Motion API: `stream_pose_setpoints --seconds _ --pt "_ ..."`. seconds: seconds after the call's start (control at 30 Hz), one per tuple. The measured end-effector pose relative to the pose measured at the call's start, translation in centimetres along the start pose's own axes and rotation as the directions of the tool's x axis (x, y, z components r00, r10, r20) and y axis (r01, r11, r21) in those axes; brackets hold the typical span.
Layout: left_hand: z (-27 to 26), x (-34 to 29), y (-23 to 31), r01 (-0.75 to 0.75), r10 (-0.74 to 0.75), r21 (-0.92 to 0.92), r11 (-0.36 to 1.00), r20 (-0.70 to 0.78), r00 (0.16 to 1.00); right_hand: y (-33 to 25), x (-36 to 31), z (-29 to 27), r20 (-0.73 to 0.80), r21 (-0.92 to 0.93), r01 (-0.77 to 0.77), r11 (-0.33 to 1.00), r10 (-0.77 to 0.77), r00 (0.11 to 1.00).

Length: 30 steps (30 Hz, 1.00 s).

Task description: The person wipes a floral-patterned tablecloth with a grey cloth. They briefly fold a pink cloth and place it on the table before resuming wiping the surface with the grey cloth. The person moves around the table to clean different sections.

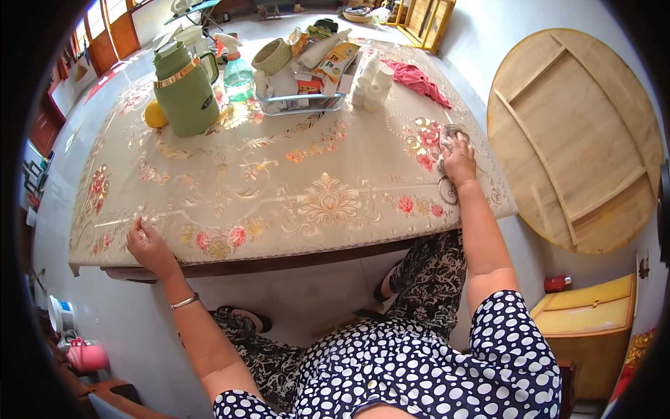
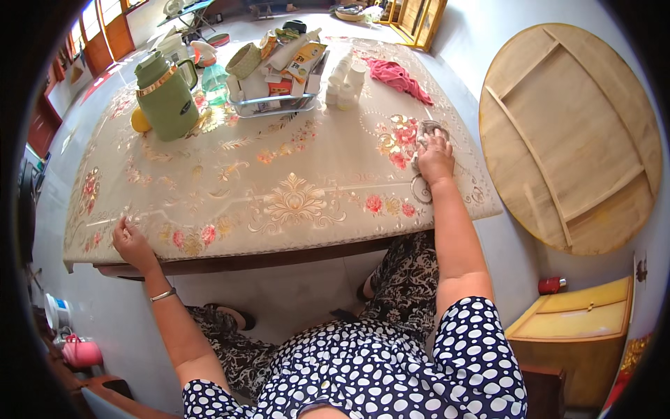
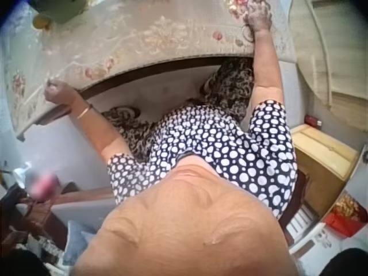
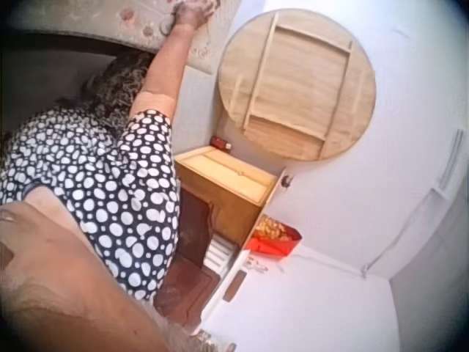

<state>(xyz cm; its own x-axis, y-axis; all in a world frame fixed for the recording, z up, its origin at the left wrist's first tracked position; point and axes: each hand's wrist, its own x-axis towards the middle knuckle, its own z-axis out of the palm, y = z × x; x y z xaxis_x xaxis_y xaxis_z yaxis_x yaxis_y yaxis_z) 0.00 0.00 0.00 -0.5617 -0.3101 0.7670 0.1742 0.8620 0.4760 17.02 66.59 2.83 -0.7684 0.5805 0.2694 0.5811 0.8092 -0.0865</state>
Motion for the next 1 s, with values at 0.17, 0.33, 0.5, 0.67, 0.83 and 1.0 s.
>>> stream_pose_setpoints --seconds 0.17,0.33,0.5,0.67,0.83,1.0 --pt "0.2 0.6 1.1 -0.035 0.035 0.026 0.999 -0.003 0.999 -4.2 0.1 1.9 -0.074 -0.215 0.095 0.972 -0.113 0.991" --pt "-0.7 0.4 -0.6 -0.030 0.030 0.063 0.998 -0.004 1.000 -16.4 -2.1 -0.6 -0.045 0.035 0.299 0.954 -0.297 0.954" --pt "-0.7 0.5 -0.8 -0.030 0.030 0.059 0.998 -0.009 0.999 -24.8 -4.9 -2.2 0.014 0.102 0.419 0.902 -0.423 0.906" --pt "-0.2 0.3 0.0 -0.006 0.006 0.036 0.999 -0.009 1.000 -30.7 -8.8 -1.4 -0.280 0.146 0.759 0.634 -0.709 0.647" --pt "-0.6 0.4 -0.5 -0.028 0.028 0.046 0.999 0.000 1.000 -32.6 -15.1 -3.8 -0.384 0.354 0.871 0.339 -0.797 0.466" --pt "-0.8 0.2 -0.4 -0.018 0.016 0.042 0.999 0.033 0.999 -24.1 -13.5 -3.5 -0.264 0.273 0.771 0.576 -0.726 0.636"
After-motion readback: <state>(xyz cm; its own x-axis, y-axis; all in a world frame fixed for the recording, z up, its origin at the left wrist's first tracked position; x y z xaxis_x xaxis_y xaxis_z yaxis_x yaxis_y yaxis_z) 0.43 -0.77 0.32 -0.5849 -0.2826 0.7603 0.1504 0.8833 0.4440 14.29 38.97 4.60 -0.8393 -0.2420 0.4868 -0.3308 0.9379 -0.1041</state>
